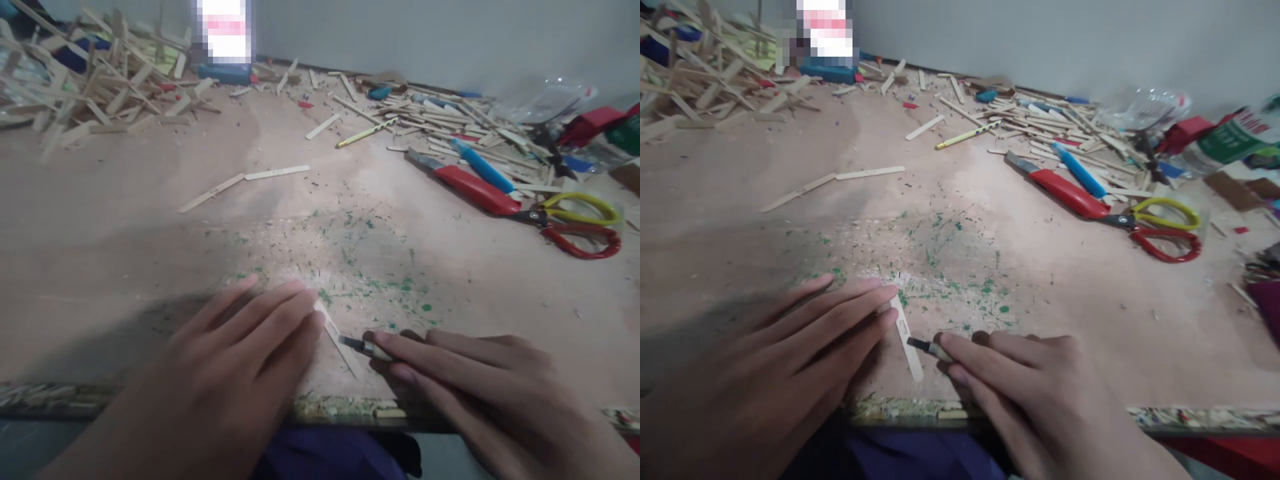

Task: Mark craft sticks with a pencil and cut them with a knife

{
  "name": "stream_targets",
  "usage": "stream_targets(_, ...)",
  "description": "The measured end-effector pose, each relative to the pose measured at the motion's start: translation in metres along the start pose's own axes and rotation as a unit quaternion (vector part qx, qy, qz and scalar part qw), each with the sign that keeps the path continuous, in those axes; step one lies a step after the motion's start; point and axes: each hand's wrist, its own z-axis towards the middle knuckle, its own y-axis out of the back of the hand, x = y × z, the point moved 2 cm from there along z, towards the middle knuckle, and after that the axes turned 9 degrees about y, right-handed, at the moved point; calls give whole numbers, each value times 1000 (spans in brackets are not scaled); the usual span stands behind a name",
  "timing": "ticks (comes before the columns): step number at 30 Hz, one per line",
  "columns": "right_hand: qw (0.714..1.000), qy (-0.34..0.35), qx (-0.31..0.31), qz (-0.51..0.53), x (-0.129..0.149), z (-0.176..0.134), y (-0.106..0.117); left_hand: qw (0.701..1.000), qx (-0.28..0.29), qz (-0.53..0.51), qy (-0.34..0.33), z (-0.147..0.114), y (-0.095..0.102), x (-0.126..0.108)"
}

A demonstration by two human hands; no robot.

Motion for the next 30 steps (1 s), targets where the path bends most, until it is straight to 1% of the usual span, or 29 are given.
stream_targets(4, 1000, -4, -6, 17, 0, -5, -1, 999, -22, -31, 25, -9, 1, -7)
stream_targets(7, 1000, -2, 22, -2, 0, -9, 0, 998, -36, -41, 37, -17, -1, -10)
stream_targets(9, 999, 1, 34, -14, -1, -11, 1, 998, -38, -39, 33, -20, -2, -10)
stream_targets(14, 997, 25, 50, -47, -4, -8, -4, 999, -28, -33, 24, -17, -3, -10)
stream_targets(16, 998, 23, 50, -33, -4, -5, -7, 998, -28, -34, 35, -16, -3, -11)
stream_targets(18, 999, 7, 49, -3, -3, -3, -8, 998, -33, -33, 41, -15, -4, -12)
stream_targets(21, 998, -17, 43, 34, -3, -1, -7, 998, -42, -36, 41, -16, -6, -12)
stream_targets(23, 998, -19, 42, 43, -3, 0, -6, 998, -43, -35, 38, -17, -7, -12)
stream_targets(26, 999, -6, 43, 32, -4, 2, -6, 998, -56, -21, 29, -18, -8, -11)
stream_targets(30, 999, 7, 41, 7, -3, 3, -9, 998, -48, -29, 41, -19, -9, -13)
